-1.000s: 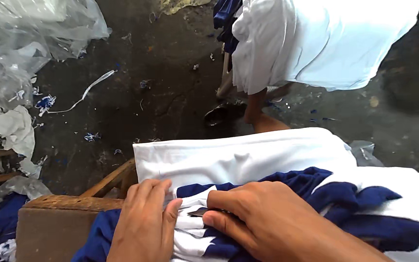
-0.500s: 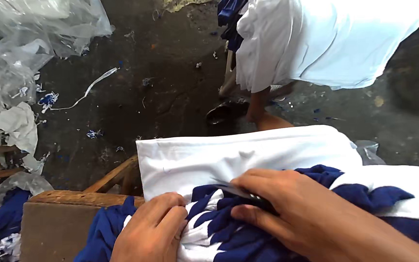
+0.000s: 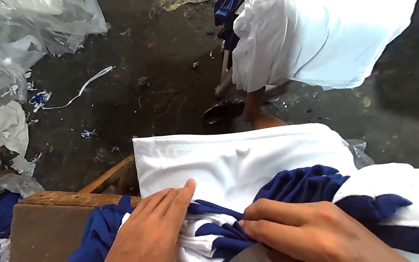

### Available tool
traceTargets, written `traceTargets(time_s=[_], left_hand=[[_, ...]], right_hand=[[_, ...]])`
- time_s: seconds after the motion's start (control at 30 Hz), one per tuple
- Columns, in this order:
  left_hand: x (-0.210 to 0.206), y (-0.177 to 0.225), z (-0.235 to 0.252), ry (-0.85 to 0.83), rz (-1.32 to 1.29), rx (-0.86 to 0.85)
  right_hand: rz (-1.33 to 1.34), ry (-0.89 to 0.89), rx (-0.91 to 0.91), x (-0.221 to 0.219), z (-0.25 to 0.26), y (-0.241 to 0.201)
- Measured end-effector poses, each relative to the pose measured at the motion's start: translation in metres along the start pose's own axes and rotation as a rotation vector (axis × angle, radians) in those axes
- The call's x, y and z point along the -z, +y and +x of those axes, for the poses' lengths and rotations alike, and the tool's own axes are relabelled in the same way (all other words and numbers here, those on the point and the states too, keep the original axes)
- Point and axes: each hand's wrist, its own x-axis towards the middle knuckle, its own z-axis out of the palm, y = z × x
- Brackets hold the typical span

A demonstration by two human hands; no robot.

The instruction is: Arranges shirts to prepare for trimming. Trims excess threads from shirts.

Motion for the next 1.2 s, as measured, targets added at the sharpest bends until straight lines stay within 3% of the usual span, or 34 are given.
traceTargets(time_s=[0.27, 0.67, 0.87, 1.0, 1.07, 1.2], left_hand=[[-0.006, 0.003, -0.032, 0.136, -0.055, -0.137], [-0.013, 0.014, -0.050, 0.218, 0.032, -0.157], [-0.006, 0.029, -0.030, 0.204, -0.004, -0.111], [-0.010, 0.038, 0.010, 0.208, -0.071, -0.230], [-0.015, 0.038, 0.024, 0.148, -0.086, -0.298], [-0.014, 0.036, 0.031, -0.052, -0.141, -0.269]], right_hand=[[0.029, -0.058, 0.014, 0.009, -0.023, -0.011], [-0.046, 0.023, 0.021, -0.006, -0.044, -0.018], [-0.033, 0.109, -0.002, -0.017, -0.046, -0.016], [-0.056, 0.171, -0.001, -0.025, -0.044, -0.012], [-0.067, 0.174, -0.006, -0.026, -0.045, -0.013], [-0.109, 0.198, -0.027, -0.029, -0.043, -0.015]])
